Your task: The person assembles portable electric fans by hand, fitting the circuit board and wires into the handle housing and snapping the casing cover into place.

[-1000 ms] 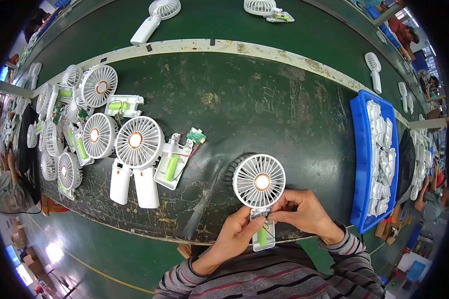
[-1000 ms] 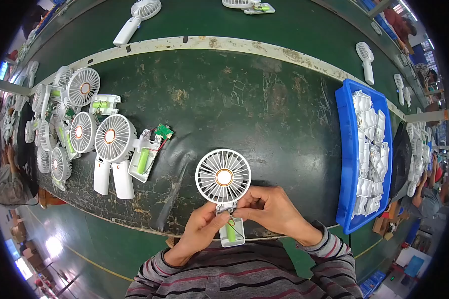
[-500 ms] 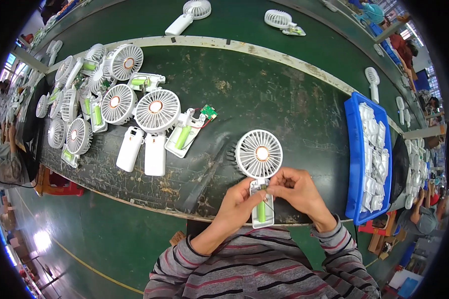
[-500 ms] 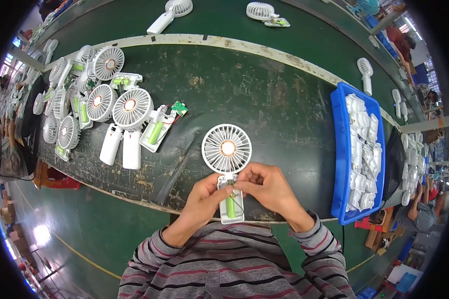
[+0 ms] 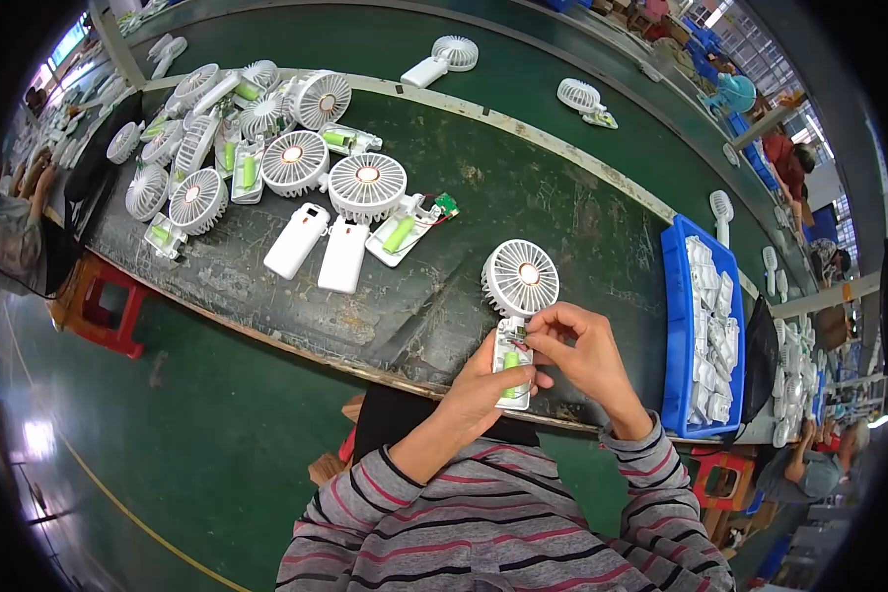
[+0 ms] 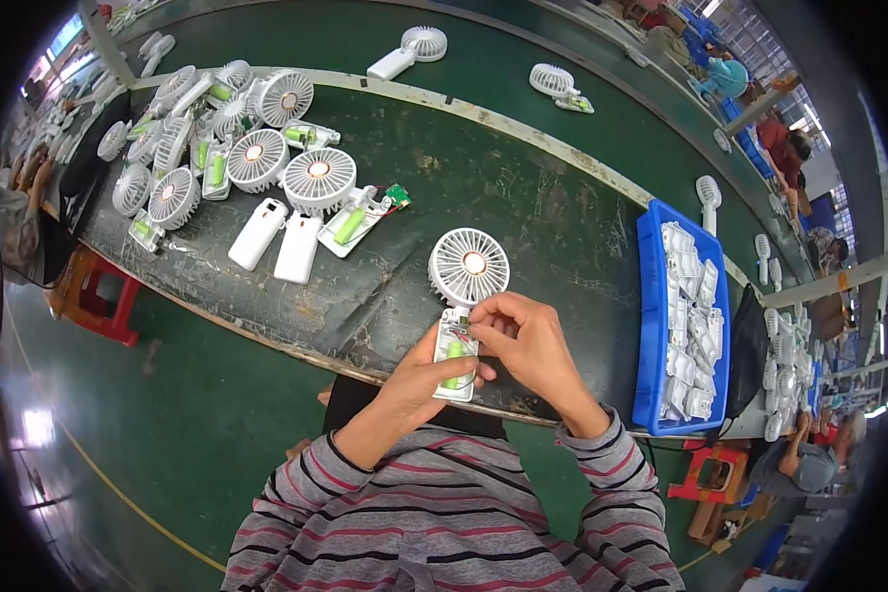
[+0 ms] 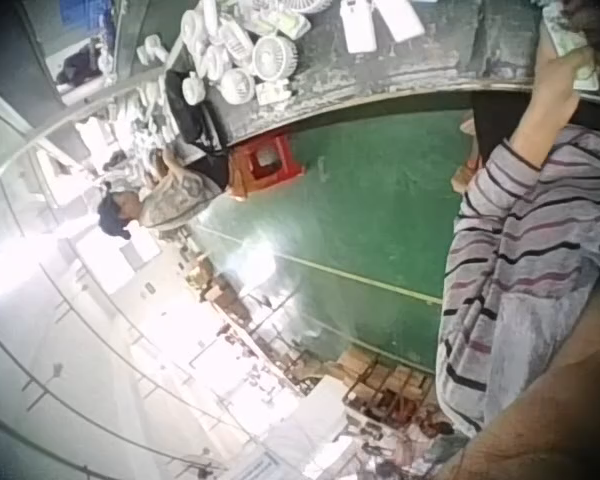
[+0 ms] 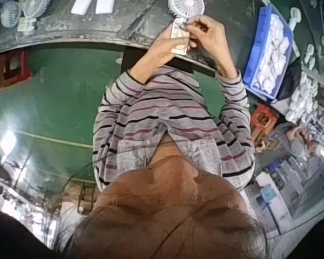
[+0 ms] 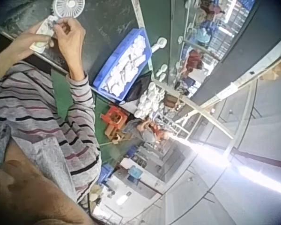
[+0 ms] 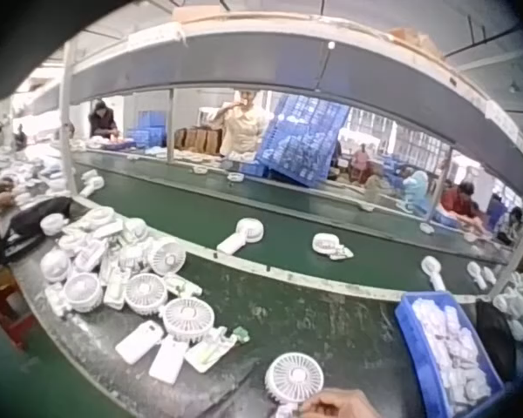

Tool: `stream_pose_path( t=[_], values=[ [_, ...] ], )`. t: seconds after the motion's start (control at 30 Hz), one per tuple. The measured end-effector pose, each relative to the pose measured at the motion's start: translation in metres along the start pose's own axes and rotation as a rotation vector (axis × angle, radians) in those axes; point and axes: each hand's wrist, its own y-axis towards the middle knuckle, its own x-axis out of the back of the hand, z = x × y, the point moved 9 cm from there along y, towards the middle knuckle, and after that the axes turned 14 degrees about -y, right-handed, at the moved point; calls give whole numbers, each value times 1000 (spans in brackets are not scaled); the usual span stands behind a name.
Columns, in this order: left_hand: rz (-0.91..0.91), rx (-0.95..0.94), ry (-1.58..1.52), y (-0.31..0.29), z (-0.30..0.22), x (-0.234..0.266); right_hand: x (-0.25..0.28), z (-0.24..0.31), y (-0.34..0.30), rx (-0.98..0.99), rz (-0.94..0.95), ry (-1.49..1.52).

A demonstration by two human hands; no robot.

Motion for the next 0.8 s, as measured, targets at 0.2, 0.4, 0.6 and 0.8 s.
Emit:
stream_pose_path(
  t=[0.2, 0.4, 0.6, 0.8],
  values=[
    [-55, -83, 60, 7, 6, 10, -2, 35, 1, 163, 19, -342],
    [-79, -95, 100, 8, 9, 11, -6, 45, 0, 278, 6, -560],
    [-114, -127, 229, 10, 7, 11, -9, 57, 2, 403, -19, -748],
    [-109, -271, 511, 10, -3, 13, -16, 64, 4, 477, -11, -811]
  ],
)
